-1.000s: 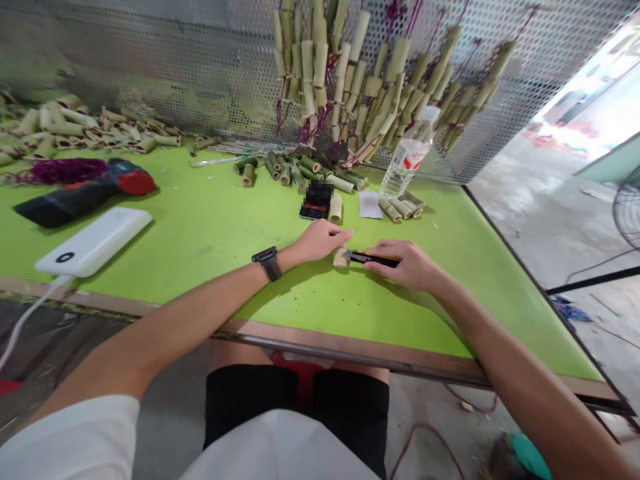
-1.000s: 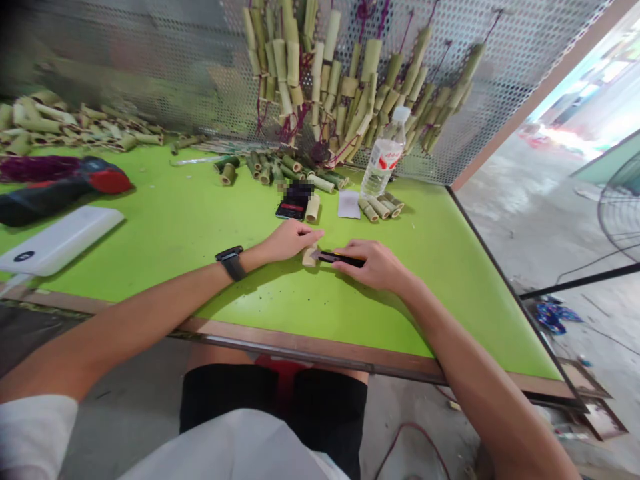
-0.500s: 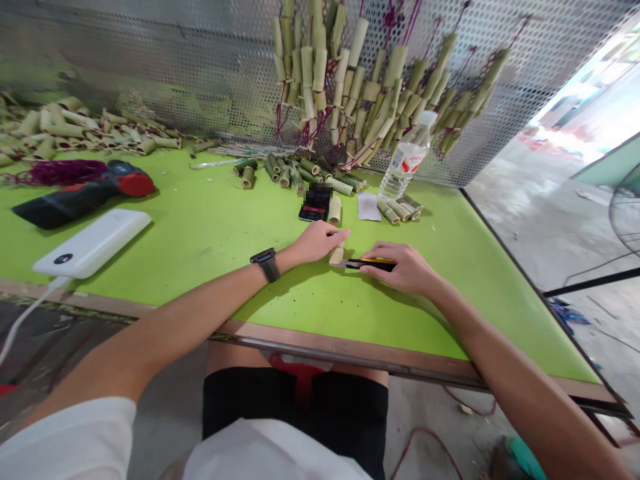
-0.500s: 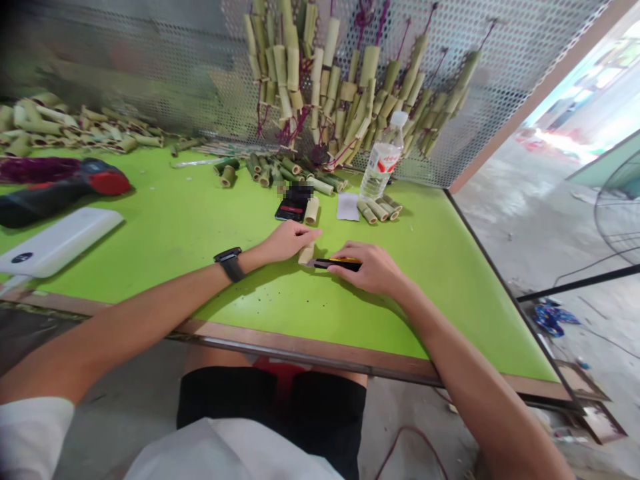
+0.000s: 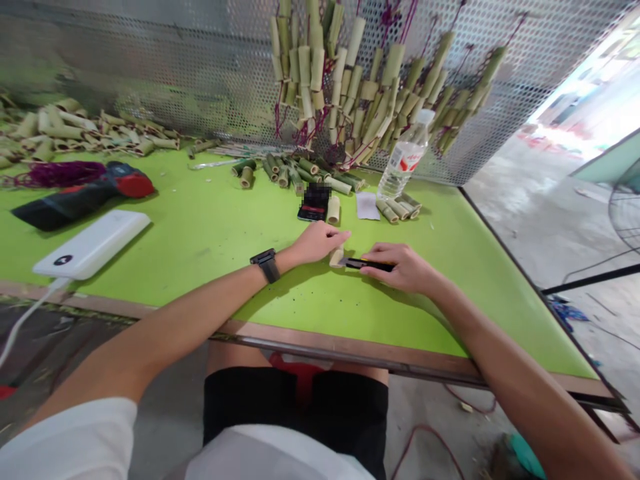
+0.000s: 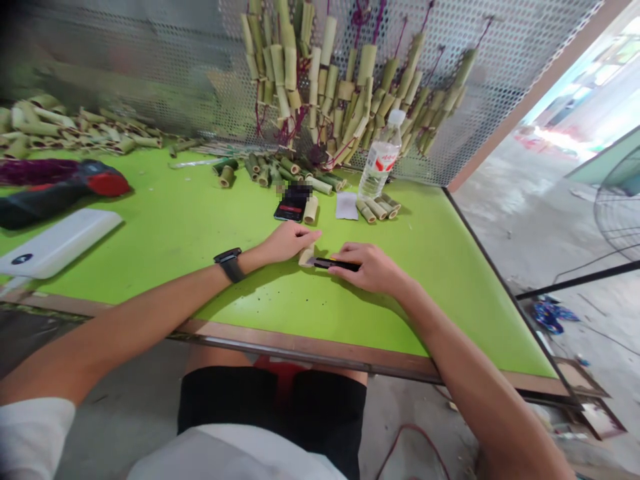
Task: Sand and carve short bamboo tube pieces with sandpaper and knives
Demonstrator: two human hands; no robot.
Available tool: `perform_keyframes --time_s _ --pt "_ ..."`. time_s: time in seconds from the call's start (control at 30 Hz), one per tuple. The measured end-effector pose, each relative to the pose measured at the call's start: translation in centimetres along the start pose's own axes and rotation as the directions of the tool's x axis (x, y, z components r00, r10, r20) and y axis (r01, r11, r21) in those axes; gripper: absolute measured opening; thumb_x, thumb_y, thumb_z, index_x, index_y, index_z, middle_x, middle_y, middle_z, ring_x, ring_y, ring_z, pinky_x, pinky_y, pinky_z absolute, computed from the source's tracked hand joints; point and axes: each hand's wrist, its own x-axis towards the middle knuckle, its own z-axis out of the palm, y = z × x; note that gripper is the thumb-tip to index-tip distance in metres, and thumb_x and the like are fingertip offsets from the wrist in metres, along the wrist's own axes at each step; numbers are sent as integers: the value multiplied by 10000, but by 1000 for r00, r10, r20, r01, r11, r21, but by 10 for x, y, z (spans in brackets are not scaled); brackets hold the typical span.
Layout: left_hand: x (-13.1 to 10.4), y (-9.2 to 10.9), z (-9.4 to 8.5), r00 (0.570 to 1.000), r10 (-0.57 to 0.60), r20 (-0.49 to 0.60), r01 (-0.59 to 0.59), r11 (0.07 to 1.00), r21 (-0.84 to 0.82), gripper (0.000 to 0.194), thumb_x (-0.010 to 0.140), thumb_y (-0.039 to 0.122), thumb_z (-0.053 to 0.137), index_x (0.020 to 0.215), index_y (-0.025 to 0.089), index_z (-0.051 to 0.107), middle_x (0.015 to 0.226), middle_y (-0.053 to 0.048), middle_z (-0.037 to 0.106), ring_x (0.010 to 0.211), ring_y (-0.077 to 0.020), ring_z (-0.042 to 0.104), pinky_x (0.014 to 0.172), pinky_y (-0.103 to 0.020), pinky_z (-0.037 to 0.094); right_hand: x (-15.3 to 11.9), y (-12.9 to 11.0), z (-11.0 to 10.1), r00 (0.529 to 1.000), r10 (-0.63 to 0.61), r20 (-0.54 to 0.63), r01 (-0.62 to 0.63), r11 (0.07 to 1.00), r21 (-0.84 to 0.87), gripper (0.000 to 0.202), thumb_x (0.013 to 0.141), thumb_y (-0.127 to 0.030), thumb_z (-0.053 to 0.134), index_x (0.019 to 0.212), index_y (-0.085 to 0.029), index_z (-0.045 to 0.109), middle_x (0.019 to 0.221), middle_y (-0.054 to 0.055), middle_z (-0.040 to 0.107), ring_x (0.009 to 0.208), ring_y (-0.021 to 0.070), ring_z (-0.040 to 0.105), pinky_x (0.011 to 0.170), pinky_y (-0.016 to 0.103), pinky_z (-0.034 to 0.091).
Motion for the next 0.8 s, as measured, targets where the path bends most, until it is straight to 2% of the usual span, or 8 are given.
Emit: perform_keyframes --time_s 0.17,0.27,0.43,0.63,0.8 --pt "1 -2 1 1000 5 8 -5 1000 1 578 1005 588 501 594 236 296 572 39 290 573 -123 255 597 -336 160 2 -2 6 995 55 -89 -61 996 -58 380 1085 -506 641 1164 -210 866 996 113 787 792 222 718 745 333 534" --pt "1 -3 1 1000 9 6 -9 1000 -2 578 1008 595 499 608 235 290 577 41 276 575 -121 246 597 -337 151 4 -2 6 994 40 -98 -47 997 -68 381 1083 -507 644 1167 -203 858 1021 121 784 819 230 719 764 341 538" --pt "0 -1 2 999 16 31 -17 1000 23 594 1007 597 506 596 238 271 553 41 272 561 -119 235 588 -340 144 4 -1 -1 999 -5 -38 6 1000 23 378 1084 -499 648 1168 -202 866 951 97 768 765 194 693 717 310 519" --pt "-2 2 3 998 36 57 -37 999 29 613 1014 610 503 578 237 287 536 44 281 539 -115 225 584 -338 143 5 -4 -9 999 27 25 -29 996 84 406 1075 -531 654 1087 -192 879 896 77 761 678 151 640 656 283 476" --pt "-2 2 3 999 28 34 -28 1000 -7 651 1020 643 511 566 243 270 522 46 271 518 -111 222 573 -338 147 3 -6 -11 991 68 114 -84 987 135 424 1059 -560 667 1088 -195 881 877 70 763 647 142 633 630 276 462"
